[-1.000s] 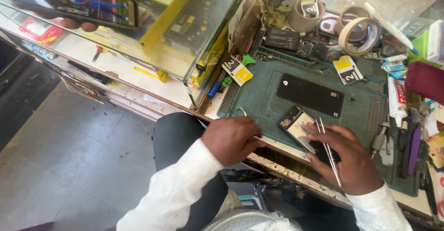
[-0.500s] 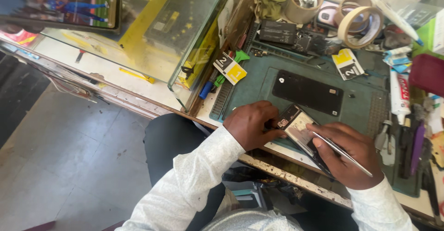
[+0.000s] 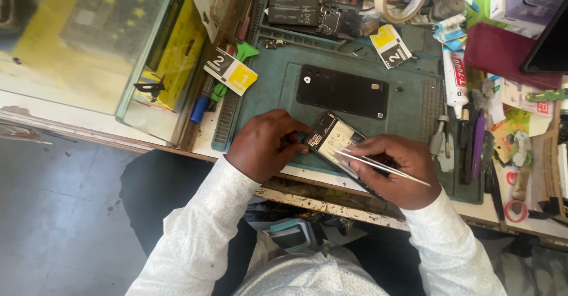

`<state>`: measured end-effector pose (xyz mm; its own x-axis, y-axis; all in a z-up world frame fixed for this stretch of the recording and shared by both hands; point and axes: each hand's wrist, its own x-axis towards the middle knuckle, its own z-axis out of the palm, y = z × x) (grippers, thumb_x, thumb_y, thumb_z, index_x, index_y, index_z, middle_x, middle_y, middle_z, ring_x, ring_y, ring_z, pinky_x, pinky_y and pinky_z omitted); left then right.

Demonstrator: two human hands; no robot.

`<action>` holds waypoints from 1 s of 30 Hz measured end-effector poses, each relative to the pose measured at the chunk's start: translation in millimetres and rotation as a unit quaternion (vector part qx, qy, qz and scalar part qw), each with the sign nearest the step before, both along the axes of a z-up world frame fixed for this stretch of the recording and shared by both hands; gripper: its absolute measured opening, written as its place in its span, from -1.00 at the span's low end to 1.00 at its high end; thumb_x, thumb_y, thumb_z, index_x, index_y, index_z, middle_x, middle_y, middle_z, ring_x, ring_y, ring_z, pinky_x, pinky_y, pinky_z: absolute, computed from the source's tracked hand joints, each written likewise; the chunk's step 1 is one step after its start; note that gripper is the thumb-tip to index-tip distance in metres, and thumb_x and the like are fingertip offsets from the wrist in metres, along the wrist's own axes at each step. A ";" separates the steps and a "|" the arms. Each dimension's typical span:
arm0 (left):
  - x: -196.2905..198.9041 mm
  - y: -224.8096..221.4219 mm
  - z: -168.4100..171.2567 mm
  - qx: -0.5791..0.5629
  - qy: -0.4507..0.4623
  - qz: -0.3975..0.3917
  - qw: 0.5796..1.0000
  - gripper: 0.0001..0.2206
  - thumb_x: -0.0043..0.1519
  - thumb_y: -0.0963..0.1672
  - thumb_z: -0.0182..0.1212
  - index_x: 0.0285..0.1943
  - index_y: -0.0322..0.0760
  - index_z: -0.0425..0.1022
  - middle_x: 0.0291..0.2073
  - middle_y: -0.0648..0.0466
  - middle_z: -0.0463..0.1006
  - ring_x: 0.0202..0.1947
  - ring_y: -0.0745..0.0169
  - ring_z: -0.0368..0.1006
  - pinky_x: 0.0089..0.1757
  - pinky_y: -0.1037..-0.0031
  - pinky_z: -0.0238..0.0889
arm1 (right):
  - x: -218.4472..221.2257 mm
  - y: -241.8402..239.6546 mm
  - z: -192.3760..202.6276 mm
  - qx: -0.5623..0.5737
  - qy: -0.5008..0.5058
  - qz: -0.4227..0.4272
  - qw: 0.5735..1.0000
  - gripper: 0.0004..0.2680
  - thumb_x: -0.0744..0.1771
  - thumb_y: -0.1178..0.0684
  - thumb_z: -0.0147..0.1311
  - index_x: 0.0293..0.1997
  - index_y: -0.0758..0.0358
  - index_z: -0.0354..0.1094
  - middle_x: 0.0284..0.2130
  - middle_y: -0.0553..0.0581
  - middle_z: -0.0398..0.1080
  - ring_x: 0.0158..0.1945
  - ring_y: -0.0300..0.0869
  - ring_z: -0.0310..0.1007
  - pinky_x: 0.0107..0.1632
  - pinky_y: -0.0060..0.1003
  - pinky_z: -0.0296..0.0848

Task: The person uses a metal spudger to pry and adjust internal components of a disassembled smartphone on a workbench. They then switch to a screwdriver to tighten screws on the device's frame.

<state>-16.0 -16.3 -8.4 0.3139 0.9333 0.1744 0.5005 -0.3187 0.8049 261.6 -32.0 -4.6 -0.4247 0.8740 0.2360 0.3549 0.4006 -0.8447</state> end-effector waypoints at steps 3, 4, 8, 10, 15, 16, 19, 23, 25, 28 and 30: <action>-1.3 3.3 3.5 -0.010 0.015 0.002 1.000 -0.73 0.01 -0.20 0.48 -0.09 -0.27 0.66 -0.40 -0.01 0.56 -0.41 0.06 0.55 -0.32 0.29 0.42 | -5.3 -0.9 7.7 0.042 -0.036 0.014 0.998 -0.84 0.25 0.24 0.30 -0.14 0.29 0.48 -0.20 0.17 0.61 -0.10 -0.18 0.67 -0.02 -0.32 0.60; -1.2 3.9 3.9 -0.012 0.020 0.002 1.000 -0.72 0.01 -0.20 0.48 -0.09 -0.28 0.66 -0.40 -0.01 0.56 -0.42 0.05 0.54 -0.32 0.28 0.41 | -7.1 -1.3 9.6 0.057 -0.051 0.017 0.997 -0.84 0.24 0.23 0.31 -0.14 0.29 0.48 -0.21 0.17 0.61 -0.11 -0.18 0.67 -0.02 -0.31 0.59; -1.7 3.2 4.1 -0.009 0.002 -0.007 1.000 -0.76 0.04 -0.22 0.44 -0.09 -0.29 0.66 -0.37 -0.01 0.58 -0.37 0.09 0.59 -0.30 0.33 0.45 | -16.4 2.1 11.3 0.057 -0.068 0.028 0.996 -0.85 0.23 0.22 0.31 -0.18 0.29 0.48 -0.22 0.18 0.62 -0.13 -0.15 0.69 -0.09 -0.31 0.63; -1.7 2.2 3.7 -0.009 0.008 -0.003 1.000 -0.76 0.05 -0.22 0.44 -0.10 -0.29 0.66 -0.37 -0.02 0.58 -0.37 0.08 0.60 -0.30 0.33 0.44 | -19.7 5.2 11.1 0.066 -0.078 0.030 0.994 -0.86 0.24 0.21 0.32 -0.21 0.28 0.47 -0.22 0.17 0.61 -0.14 -0.15 0.69 -0.12 -0.32 0.63; -2.3 2.3 2.4 -0.008 -0.002 -0.006 1.000 -0.77 0.05 -0.22 0.43 -0.11 -0.29 0.67 -0.37 -0.02 0.58 -0.37 0.09 0.60 -0.30 0.34 0.45 | -21.9 7.0 9.5 0.065 -0.065 0.051 0.994 -0.87 0.24 0.22 0.31 -0.22 0.27 0.47 -0.26 0.13 0.61 -0.19 -0.16 0.69 -0.16 -0.31 0.62; -2.3 2.3 2.0 -0.008 -0.003 -0.006 1.000 -0.78 0.05 -0.22 0.43 -0.11 -0.29 0.67 -0.37 -0.01 0.58 -0.37 0.09 0.60 -0.30 0.34 0.45 | -22.2 7.3 8.8 0.070 -0.065 0.054 0.994 -0.87 0.23 0.22 0.31 -0.22 0.27 0.47 -0.27 0.12 0.61 -0.20 -0.16 0.69 -0.18 -0.30 0.62; -1.5 3.3 0.7 -0.012 0.000 -0.004 1.000 -0.77 0.05 -0.22 0.44 -0.11 -0.29 0.67 -0.37 -0.01 0.58 -0.38 0.09 0.60 -0.31 0.34 0.45 | -23.0 7.8 7.9 0.083 -0.072 0.062 0.992 -0.87 0.24 0.21 0.33 -0.24 0.25 0.46 -0.29 0.11 0.61 -0.21 -0.16 0.68 -0.19 -0.30 0.61; -1.8 2.3 0.6 -0.007 0.000 -0.004 1.000 -0.78 0.05 -0.22 0.44 -0.11 -0.29 0.67 -0.37 -0.01 0.58 -0.37 0.08 0.59 -0.30 0.32 0.44 | -25.6 7.1 9.0 0.103 -0.079 0.067 0.989 -0.88 0.24 0.21 0.32 -0.24 0.25 0.47 -0.28 0.10 0.61 -0.20 -0.13 0.68 -0.16 -0.28 0.60; -1.2 1.9 0.9 -0.017 -0.005 -0.002 1.000 -0.78 0.05 -0.22 0.43 -0.12 -0.29 0.66 -0.37 -0.01 0.58 -0.37 0.08 0.59 -0.30 0.33 0.45 | -27.2 6.5 10.0 0.134 -0.089 0.064 0.985 -0.88 0.24 0.20 0.32 -0.25 0.26 0.48 -0.27 0.10 0.60 -0.18 -0.11 0.67 -0.14 -0.26 0.59; -1.3 1.3 -0.3 -0.002 -0.002 -0.005 1.000 -0.79 0.06 -0.22 0.43 -0.12 -0.30 0.67 -0.36 -0.01 0.58 -0.37 0.07 0.59 -0.30 0.31 0.43 | -28.4 6.7 10.9 0.137 -0.097 0.075 0.983 -0.90 0.24 0.21 0.32 -0.27 0.25 0.47 -0.27 0.11 0.60 -0.20 -0.11 0.66 -0.16 -0.26 0.58; -0.9 1.1 -0.9 -0.002 -0.001 0.000 1.000 -0.79 0.06 -0.22 0.43 -0.13 -0.31 0.67 -0.37 -0.01 0.58 -0.37 0.07 0.59 -0.30 0.32 0.44 | -29.0 7.4 10.8 0.157 -0.106 0.088 0.978 -0.90 0.24 0.21 0.31 -0.26 0.25 0.48 -0.26 0.11 0.60 -0.18 -0.10 0.66 -0.10 -0.21 0.58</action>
